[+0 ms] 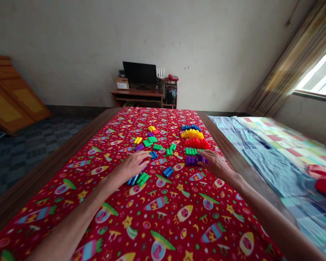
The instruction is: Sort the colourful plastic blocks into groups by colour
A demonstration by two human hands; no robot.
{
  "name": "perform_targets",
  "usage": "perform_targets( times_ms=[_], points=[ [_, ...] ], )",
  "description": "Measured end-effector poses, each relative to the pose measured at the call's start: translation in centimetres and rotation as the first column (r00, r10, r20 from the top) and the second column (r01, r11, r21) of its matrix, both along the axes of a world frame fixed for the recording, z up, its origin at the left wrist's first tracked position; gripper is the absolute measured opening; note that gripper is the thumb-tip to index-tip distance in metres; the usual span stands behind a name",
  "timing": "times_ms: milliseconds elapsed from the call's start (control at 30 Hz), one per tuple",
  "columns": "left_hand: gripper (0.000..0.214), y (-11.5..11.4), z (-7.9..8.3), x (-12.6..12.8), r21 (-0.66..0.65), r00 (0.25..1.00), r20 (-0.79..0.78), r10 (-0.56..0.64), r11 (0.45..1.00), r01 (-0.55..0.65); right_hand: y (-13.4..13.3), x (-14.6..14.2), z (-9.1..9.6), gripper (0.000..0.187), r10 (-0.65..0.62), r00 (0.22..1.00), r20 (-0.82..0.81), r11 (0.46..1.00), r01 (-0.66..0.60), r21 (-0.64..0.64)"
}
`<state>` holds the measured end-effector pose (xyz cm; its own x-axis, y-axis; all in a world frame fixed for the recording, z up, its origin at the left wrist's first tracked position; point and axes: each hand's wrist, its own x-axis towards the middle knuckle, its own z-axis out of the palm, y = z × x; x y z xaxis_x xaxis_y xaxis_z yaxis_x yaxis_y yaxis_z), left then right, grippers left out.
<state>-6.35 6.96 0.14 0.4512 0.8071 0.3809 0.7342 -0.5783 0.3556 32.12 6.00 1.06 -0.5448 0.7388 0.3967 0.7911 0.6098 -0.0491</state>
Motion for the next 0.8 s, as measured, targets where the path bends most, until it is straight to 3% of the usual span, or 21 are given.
perform_targets(
  times_ms=[233, 467, 600, 800],
  points=[
    [0.029, -0.2, 1.1, 0.1, -0.009, 1.0, -0.012, 0.002, 1.0, -0.002, -0.4, -0.3, 0.4, 0.038, 0.029, 0.999, 0.043, 0.998, -0.027, -0.051],
    [0.032, 0.4, 1.5, -1.4, 0.011, 0.999, 0.017, 0.04, 0.999, -0.04, -0.5, -1.1, 1.6, 0.034, 0.159, 0.977, -0.144, 0.985, -0.148, 0.088],
    [0.034, 1.0, 0.8, -1.9, -0.006, 0.993, 0.006, 0.12, 0.993, -0.12, -0.5, -5.0, 2.6, 0.028, 0.22, 0.968, -0.123, 0.974, -0.213, 0.073],
    [0.045, 1.0, -0.1, -2.9, -0.147, 0.972, -0.149, 0.182, 0.968, -0.204, -0.6, -13.0, 2.5, 0.024, 0.349, 0.93, 0.117, 0.926, -0.323, -0.198]
  ],
)
